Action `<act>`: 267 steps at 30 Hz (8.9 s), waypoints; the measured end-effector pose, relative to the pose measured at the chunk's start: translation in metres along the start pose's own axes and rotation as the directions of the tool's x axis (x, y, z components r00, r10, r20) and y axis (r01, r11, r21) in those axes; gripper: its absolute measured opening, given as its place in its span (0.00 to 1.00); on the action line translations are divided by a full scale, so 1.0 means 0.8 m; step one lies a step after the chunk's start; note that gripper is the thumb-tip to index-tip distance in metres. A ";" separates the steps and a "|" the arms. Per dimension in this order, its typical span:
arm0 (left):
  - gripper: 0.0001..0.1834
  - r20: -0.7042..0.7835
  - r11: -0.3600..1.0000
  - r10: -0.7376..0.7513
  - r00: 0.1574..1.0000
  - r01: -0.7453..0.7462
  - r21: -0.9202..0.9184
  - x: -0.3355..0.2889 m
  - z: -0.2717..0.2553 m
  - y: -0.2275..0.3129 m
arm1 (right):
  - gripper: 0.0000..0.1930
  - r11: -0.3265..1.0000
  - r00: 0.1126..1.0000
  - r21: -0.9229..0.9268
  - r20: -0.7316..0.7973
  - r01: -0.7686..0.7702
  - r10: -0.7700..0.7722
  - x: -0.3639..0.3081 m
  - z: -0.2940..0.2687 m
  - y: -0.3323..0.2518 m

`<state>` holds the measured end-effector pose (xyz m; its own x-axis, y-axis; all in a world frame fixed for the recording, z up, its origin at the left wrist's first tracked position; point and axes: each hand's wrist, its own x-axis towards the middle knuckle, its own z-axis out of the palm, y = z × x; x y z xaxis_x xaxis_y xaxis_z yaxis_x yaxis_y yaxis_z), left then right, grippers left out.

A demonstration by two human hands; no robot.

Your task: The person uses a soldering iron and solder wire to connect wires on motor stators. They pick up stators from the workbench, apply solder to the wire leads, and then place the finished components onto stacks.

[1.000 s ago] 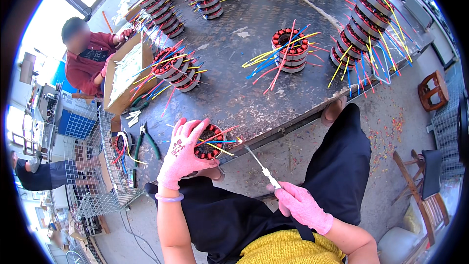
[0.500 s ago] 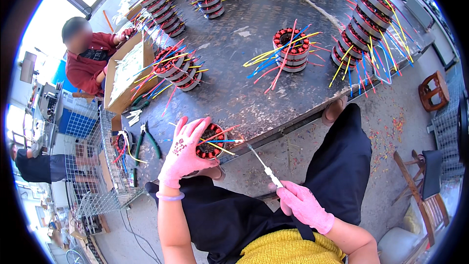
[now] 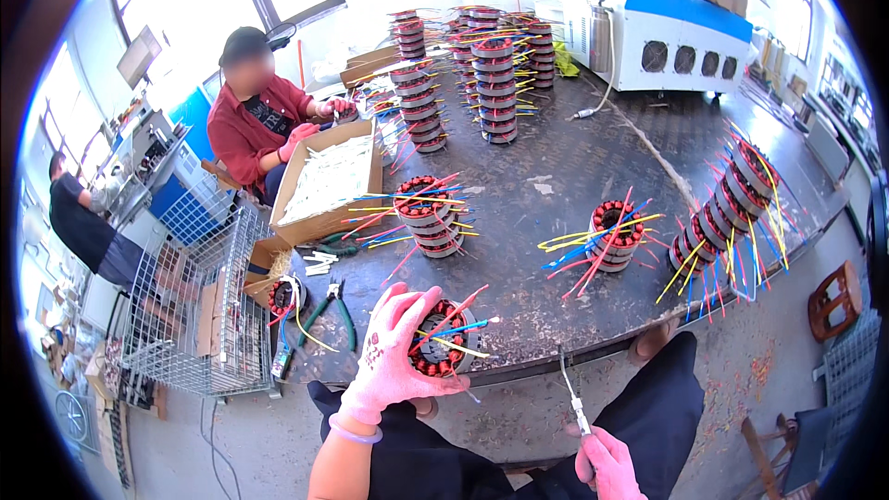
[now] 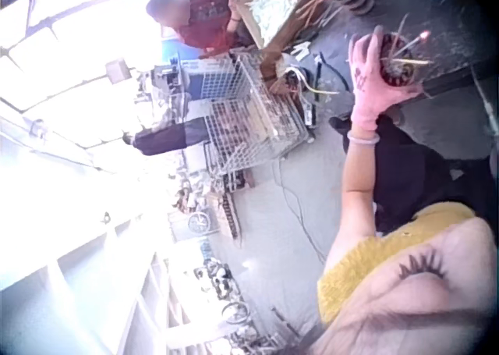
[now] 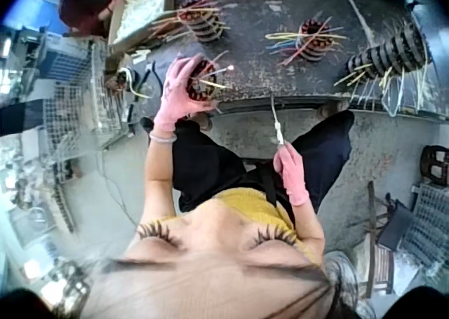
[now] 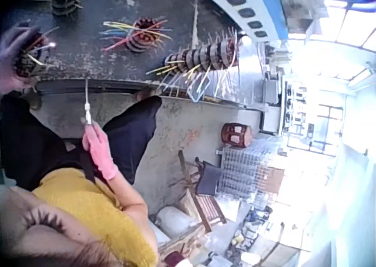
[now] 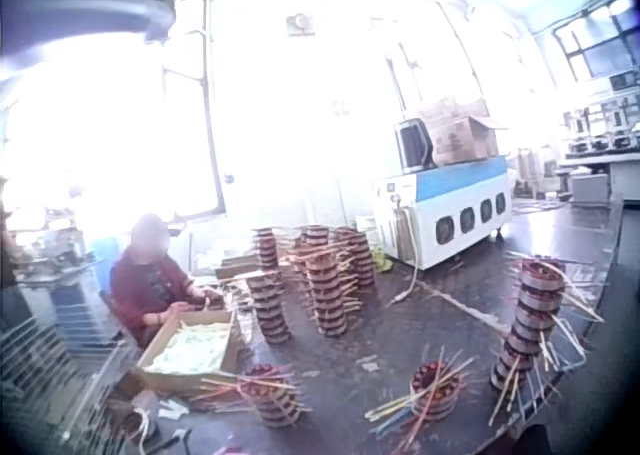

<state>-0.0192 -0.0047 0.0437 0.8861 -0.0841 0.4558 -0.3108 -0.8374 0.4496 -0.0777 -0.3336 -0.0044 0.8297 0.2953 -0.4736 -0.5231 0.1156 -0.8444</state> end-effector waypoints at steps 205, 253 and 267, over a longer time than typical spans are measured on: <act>0.51 0.479 0.985 0.037 0.877 -0.111 0.128 0.000 0.037 -0.047 | 0.19 0.985 0.959 -0.089 0.232 -0.148 0.165 0.018 0.017 0.029; 0.53 0.491 0.983 0.040 0.870 -0.123 0.137 0.001 0.038 -0.049 | 0.18 0.987 0.960 -0.087 0.235 -0.138 0.155 0.019 0.015 0.031; 0.52 0.479 0.983 0.066 0.875 -0.140 0.121 0.000 0.038 -0.051 | 0.18 0.990 0.960 -0.001 0.242 -0.141 0.137 0.021 0.016 0.040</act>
<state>0.0036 0.0132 0.0020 0.9199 -0.3875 0.0608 -0.3880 -0.8763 0.2855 -0.0828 -0.3129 -0.0362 0.6779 0.5292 -0.5103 -0.6350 0.0718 -0.7692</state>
